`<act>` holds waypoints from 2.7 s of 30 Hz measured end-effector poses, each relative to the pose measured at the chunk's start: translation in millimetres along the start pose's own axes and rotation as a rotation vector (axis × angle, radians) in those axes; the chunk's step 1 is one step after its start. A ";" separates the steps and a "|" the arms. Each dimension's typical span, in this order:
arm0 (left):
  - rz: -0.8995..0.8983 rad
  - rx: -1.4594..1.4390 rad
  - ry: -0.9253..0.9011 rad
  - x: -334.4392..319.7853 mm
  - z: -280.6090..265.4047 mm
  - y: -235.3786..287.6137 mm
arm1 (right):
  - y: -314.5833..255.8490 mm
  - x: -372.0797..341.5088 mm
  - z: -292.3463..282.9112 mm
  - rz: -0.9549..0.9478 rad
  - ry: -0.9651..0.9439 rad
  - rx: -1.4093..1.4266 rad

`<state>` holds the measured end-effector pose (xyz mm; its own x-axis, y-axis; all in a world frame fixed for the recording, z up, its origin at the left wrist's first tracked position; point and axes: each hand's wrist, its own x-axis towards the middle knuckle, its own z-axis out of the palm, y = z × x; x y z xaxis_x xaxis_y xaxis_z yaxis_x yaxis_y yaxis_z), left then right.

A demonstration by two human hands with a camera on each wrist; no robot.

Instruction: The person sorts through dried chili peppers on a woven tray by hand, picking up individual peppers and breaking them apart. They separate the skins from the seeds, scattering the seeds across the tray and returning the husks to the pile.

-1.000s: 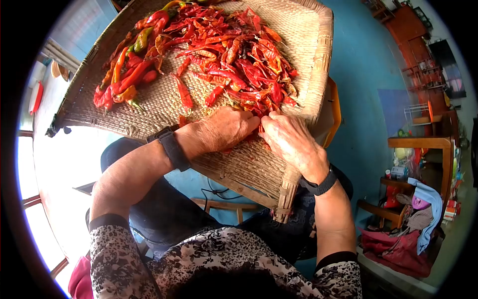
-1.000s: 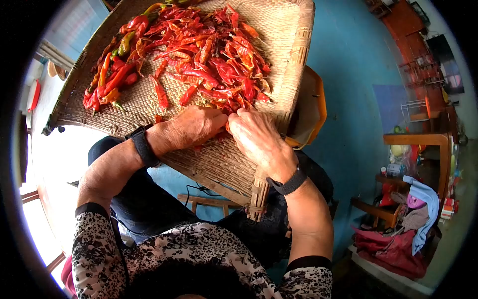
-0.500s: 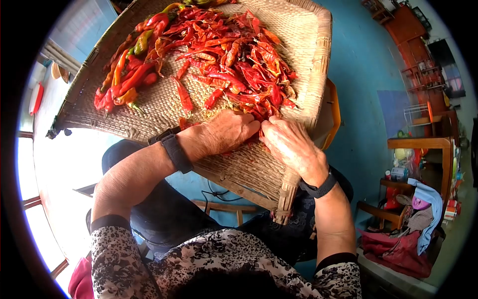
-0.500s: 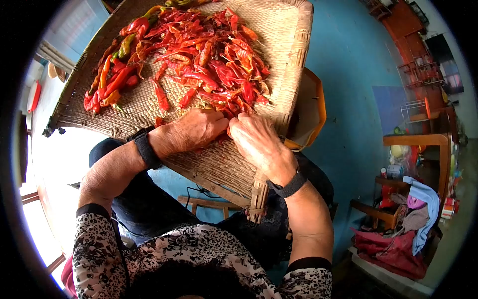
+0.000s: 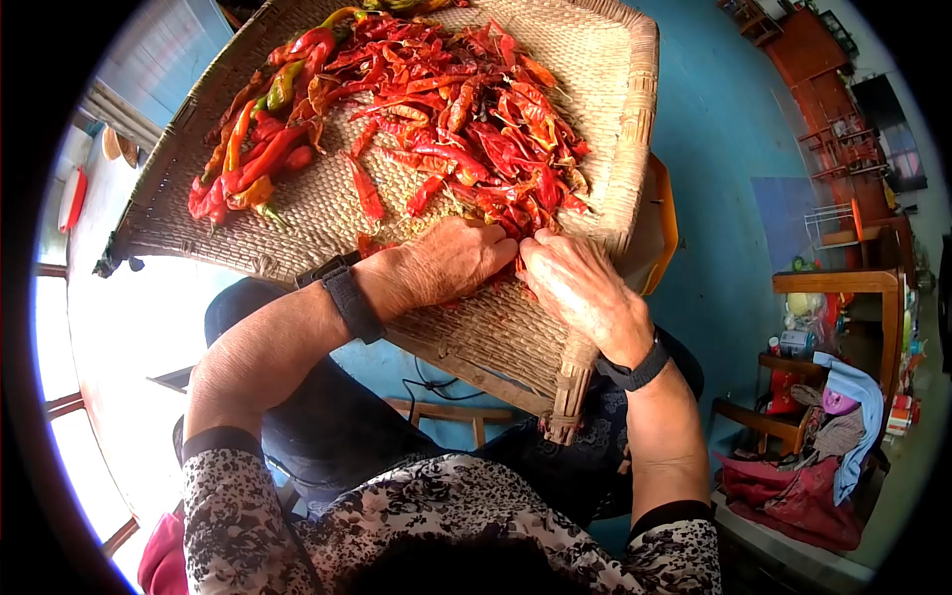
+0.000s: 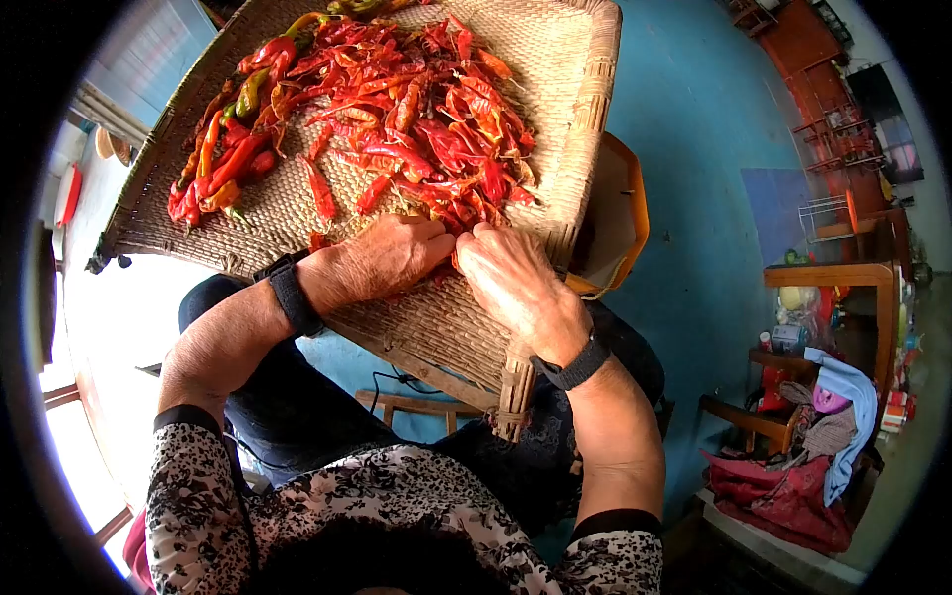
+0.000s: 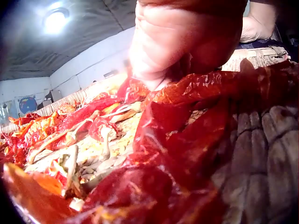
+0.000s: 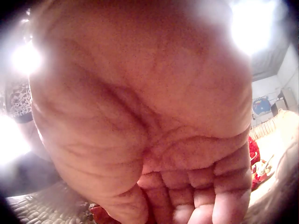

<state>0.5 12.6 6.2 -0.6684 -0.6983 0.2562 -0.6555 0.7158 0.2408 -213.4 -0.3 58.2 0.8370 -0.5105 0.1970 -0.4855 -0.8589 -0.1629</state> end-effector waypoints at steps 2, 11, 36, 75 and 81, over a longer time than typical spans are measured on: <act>-0.024 -0.030 -0.066 -0.1 -0.6 -0.2 | 1.7 -1.8 1.8 0.041 -0.089 -0.023; 0.001 -0.072 -0.012 -0.8 -1.2 -1.2 | 4.3 -4.5 10.9 0.004 -0.012 -0.042; -0.002 -0.049 -0.023 -0.3 2.0 -2.0 | 0.0 3.0 2.8 0.077 -0.215 -0.063; 0.001 -0.066 -0.004 0.5 0.0 -0.2 | 2.0 -2.8 8.7 0.029 -0.098 -0.063; 0.016 -0.028 -0.012 0.5 0.1 -0.8 | 2.9 -1.4 8.2 0.029 -0.130 -0.061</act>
<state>0.7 11.7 6.0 -0.6826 -0.6869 0.2492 -0.6351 0.7264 0.2627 -214.0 -1.7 49.6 0.8460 -0.5292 0.0654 -0.5214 -0.8467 -0.1065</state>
